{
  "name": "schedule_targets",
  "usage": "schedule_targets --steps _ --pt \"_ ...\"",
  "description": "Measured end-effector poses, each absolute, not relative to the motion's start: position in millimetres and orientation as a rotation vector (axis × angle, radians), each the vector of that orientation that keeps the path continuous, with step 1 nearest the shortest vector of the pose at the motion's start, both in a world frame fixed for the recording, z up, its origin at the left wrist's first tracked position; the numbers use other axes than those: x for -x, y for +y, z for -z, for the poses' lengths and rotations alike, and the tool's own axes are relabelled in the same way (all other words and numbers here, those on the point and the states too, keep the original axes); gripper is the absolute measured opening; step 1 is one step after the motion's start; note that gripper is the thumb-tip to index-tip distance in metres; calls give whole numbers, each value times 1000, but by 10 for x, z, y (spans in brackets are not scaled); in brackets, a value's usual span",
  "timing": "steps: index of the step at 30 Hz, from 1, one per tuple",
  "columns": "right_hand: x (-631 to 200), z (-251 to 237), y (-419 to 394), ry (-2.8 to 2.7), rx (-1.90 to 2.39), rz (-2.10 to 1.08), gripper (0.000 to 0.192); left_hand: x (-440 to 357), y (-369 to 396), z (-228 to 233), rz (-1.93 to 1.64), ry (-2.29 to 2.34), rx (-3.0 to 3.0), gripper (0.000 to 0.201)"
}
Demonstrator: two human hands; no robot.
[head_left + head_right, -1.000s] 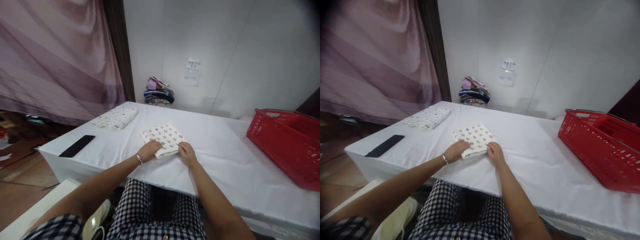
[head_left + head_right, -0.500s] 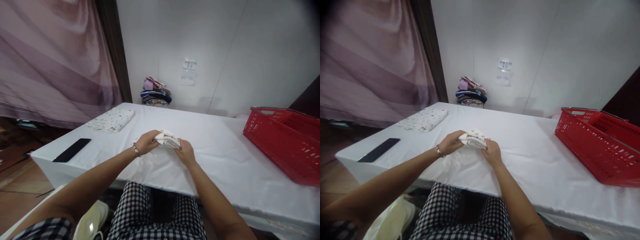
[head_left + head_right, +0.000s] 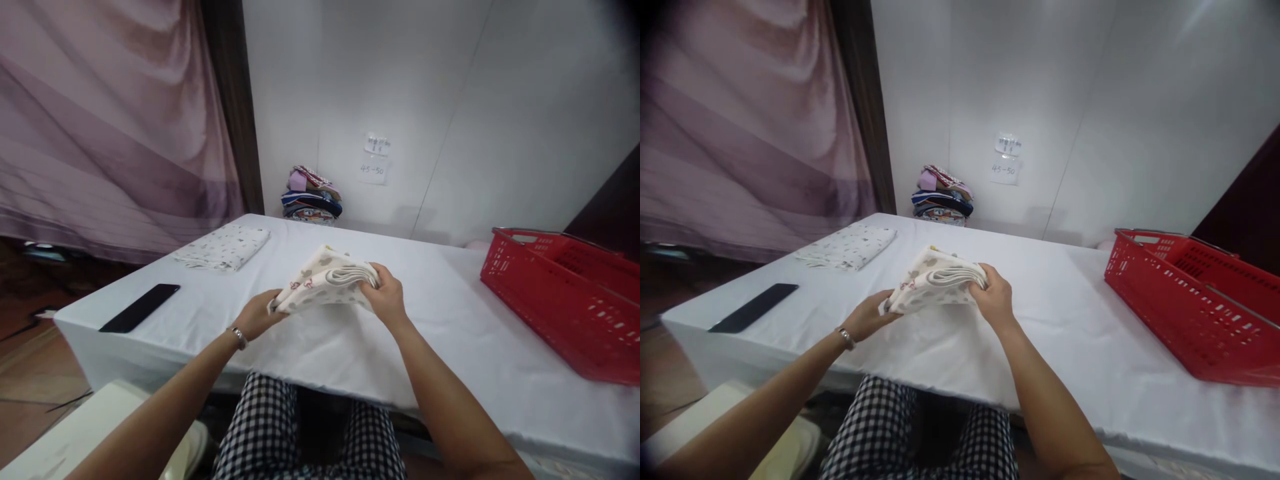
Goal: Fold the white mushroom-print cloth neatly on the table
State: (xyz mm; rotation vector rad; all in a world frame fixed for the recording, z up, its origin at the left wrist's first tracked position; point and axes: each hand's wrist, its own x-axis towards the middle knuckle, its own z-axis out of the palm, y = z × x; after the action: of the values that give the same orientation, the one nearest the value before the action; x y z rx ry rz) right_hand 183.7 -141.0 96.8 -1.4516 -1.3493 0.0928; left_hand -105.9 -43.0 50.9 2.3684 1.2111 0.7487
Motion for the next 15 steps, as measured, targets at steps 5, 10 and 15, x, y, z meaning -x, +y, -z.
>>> schedule_targets --steps 5,10,15 --pt "-1869 -1149 -1444 -1221 1328 -396 39 1109 -247 -1025 -1084 1429 -2171 43" --pt "-1878 -1026 -1442 -1072 1170 -892 44 878 191 -1811 -1146 1381 -2151 59" --pt "-2056 -349 -1318 -1028 1401 -983 35 454 483 -1234 -838 1507 -2110 59"
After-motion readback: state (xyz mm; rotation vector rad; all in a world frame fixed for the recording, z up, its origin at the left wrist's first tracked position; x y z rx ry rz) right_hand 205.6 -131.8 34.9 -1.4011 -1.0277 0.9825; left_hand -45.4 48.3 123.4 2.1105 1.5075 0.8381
